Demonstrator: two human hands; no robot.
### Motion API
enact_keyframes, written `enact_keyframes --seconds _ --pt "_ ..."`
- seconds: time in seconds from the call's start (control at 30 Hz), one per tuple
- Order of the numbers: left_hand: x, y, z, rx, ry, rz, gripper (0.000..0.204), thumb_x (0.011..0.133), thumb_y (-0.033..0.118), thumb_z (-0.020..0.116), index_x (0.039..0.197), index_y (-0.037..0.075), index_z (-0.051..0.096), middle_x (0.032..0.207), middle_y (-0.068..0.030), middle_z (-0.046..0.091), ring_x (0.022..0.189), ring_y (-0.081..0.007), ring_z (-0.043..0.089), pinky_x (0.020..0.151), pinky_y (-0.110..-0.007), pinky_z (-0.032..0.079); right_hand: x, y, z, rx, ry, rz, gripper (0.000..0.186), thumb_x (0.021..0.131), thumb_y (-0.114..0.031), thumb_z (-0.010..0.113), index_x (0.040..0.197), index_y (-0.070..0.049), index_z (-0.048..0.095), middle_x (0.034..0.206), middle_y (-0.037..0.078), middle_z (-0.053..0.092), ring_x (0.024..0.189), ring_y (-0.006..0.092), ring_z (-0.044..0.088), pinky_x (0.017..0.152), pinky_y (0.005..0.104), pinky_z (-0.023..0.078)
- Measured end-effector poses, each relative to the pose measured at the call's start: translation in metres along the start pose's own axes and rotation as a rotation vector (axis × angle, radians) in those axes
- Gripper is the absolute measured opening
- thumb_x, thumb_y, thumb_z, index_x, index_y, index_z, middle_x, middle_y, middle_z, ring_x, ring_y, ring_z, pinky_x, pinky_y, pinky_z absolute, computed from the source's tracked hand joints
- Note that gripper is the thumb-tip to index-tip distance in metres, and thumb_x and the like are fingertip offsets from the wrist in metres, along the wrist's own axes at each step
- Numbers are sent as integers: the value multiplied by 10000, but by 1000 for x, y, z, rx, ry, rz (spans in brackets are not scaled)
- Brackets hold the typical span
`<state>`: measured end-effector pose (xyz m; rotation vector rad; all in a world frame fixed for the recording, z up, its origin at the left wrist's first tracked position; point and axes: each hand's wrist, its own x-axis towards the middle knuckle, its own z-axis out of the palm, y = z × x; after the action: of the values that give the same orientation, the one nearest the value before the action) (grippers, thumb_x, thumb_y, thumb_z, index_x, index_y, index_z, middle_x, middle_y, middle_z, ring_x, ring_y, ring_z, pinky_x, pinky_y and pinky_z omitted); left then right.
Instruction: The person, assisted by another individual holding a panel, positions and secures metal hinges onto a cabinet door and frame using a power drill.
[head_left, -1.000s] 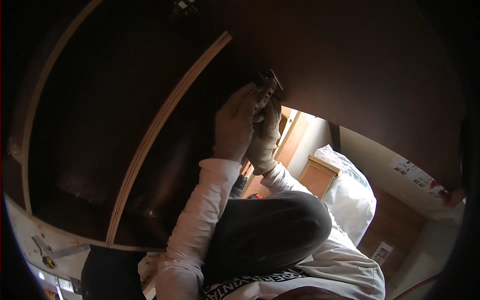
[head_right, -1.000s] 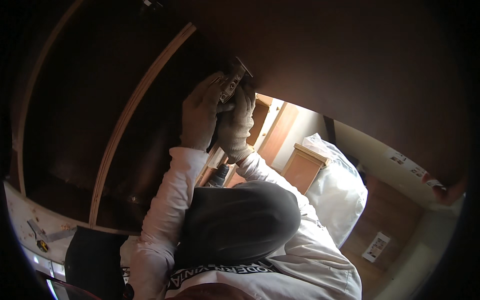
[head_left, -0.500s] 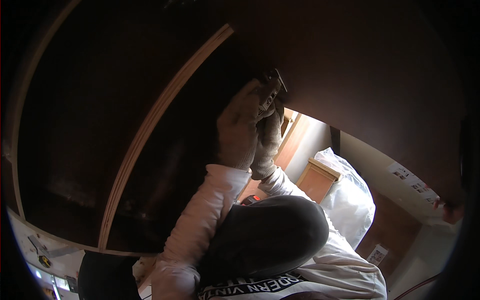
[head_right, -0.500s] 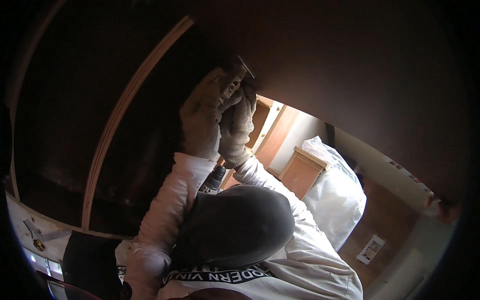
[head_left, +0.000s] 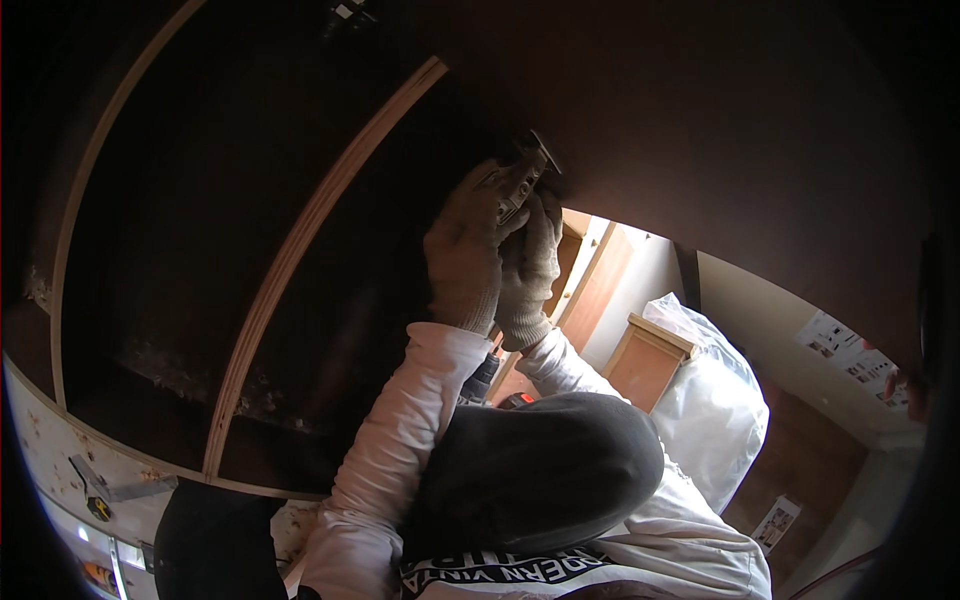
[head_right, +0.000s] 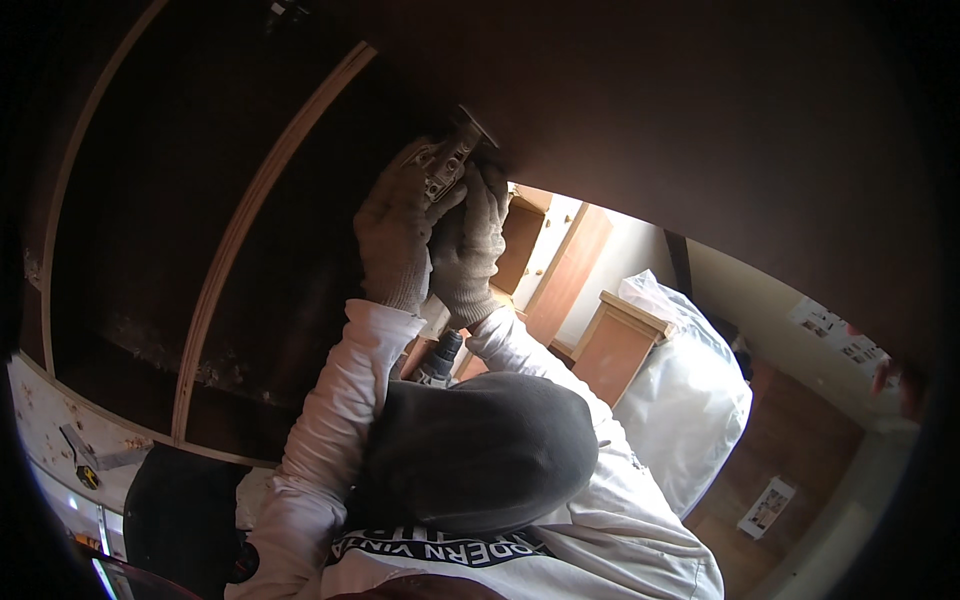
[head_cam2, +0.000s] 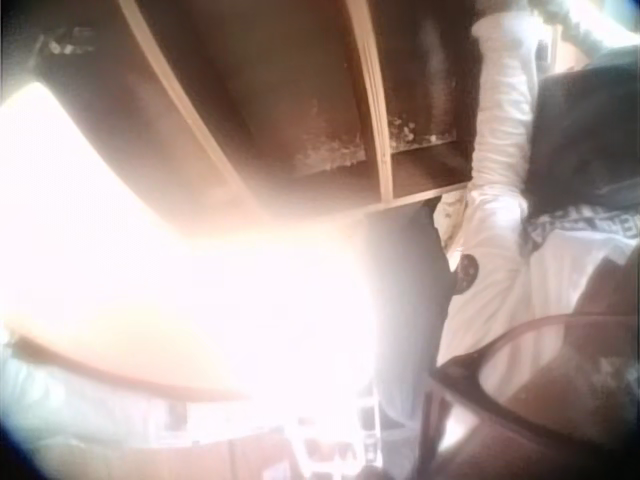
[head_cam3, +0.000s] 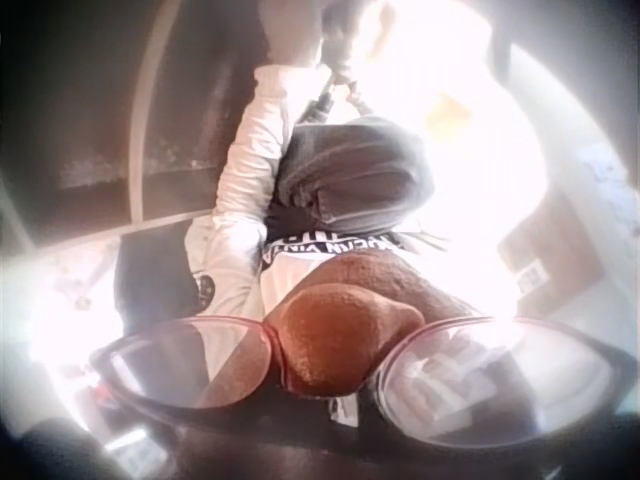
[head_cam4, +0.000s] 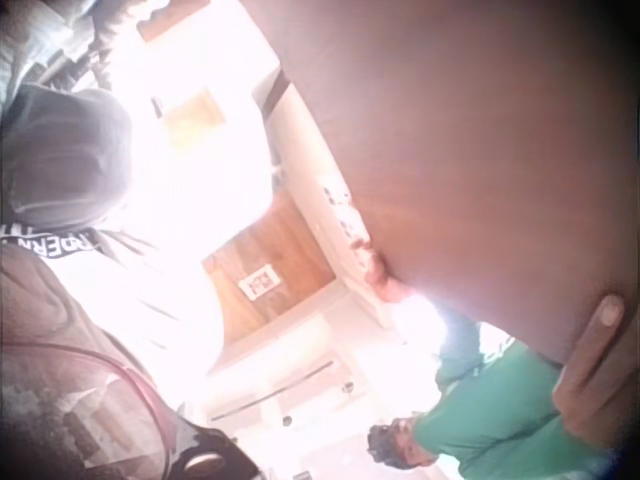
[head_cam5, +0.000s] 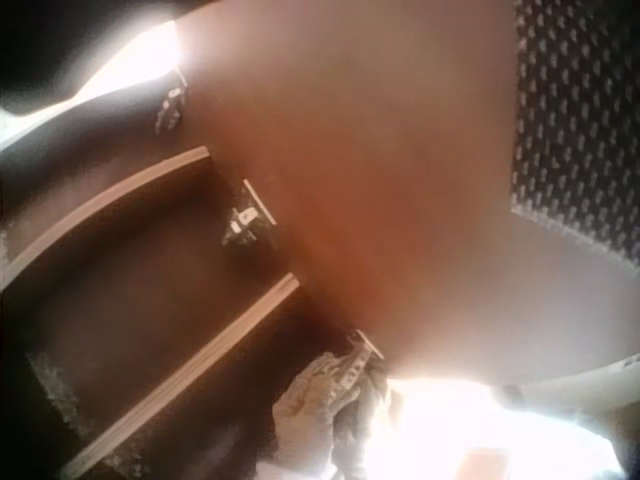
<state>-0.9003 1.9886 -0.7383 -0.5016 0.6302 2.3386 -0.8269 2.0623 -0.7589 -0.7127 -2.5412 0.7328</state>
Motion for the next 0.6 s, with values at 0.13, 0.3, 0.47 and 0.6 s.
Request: enact_keyframes --seconds 0.13,0.3,0.47,0.6 --pt "0 -1 5 -4 14 7 415 1085 170 517 1419 -75 493 1315 -203 634 1176 -269 668 1014 -424 586 0 1 -2 -23 -6 -4 554 918 -138 662 1434 -9 507 1495 247 457 1412 430 431 1148 469 391" --pt "4 -1 7 -18 3 -17 428 1095 179 493 1430 -87 475 1325 -209 626 1177 -275 668 1031 -423 576 0 5 -3 -53 -6 -25 544 931 -139 654 1434 -6 498 1500 247 452 1413 430 426 1149 469 384" --pt "1 -2 0 -19 -75 -36 436 1110 165 440 1460 -96 432 1364 -226 595 1223 -292 644 1061 -415 559 -2 8 -1 -21 -3 -8 526 945 -146 658 1424 3 499 1505 250 459 1396 426 455 1126 462 414" --pt "5 -6 -1 -162 -135 11 430 1113 130 404 1480 -93 399 1387 -232 574 1261 -300 623 1067 -411 561 0 4 -1 -33 -4 -15 521 943 -152 683 1409 11 519 1510 257 462 1379 423 484 1108 461 440"
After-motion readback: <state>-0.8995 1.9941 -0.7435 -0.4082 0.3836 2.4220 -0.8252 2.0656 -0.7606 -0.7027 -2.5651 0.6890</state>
